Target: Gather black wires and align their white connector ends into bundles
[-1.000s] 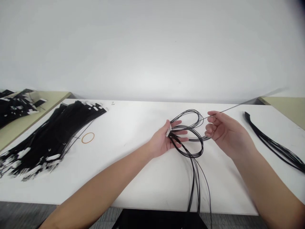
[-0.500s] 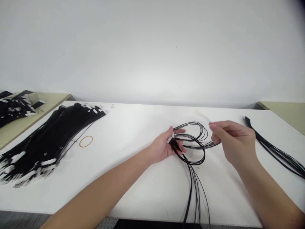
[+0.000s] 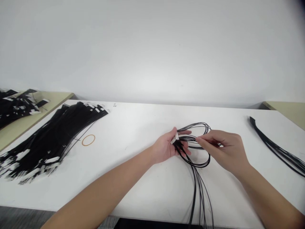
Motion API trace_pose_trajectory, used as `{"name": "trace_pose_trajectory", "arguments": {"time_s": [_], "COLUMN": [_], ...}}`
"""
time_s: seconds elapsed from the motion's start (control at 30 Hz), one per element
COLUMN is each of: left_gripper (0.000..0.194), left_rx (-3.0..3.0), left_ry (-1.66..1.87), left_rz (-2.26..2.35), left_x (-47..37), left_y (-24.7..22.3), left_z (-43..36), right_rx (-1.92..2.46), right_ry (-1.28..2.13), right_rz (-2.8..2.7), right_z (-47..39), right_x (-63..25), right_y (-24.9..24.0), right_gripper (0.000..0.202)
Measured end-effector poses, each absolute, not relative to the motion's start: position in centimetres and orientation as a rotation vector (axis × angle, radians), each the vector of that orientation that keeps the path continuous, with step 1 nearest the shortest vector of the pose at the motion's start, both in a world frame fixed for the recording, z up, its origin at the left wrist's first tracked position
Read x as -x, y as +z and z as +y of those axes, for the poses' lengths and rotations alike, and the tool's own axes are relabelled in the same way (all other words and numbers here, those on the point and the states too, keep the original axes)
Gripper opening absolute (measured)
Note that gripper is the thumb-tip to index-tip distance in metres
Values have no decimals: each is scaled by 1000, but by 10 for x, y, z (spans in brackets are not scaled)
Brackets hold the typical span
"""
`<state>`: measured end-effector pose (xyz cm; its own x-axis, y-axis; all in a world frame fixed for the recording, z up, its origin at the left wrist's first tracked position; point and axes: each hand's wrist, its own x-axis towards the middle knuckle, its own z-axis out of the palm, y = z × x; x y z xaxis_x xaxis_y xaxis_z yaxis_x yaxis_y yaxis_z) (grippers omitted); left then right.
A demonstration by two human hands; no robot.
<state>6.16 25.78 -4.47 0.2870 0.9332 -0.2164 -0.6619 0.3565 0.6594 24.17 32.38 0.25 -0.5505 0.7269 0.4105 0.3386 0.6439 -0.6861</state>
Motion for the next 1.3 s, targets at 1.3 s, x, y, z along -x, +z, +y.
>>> {"name": "trace_pose_trajectory", "arguments": {"time_s": [1.3], "left_gripper": [48], "left_rx": [-728], "left_ry": [1162], "left_rz": [737], "left_x": [-68], "left_y": [-40], "left_z": [251], "right_rx": [1226], "right_ry": [2316], "right_rz": [-1497], "right_z": [356], "right_x": [-246], "right_y": [-1], "right_gripper": [42]}}
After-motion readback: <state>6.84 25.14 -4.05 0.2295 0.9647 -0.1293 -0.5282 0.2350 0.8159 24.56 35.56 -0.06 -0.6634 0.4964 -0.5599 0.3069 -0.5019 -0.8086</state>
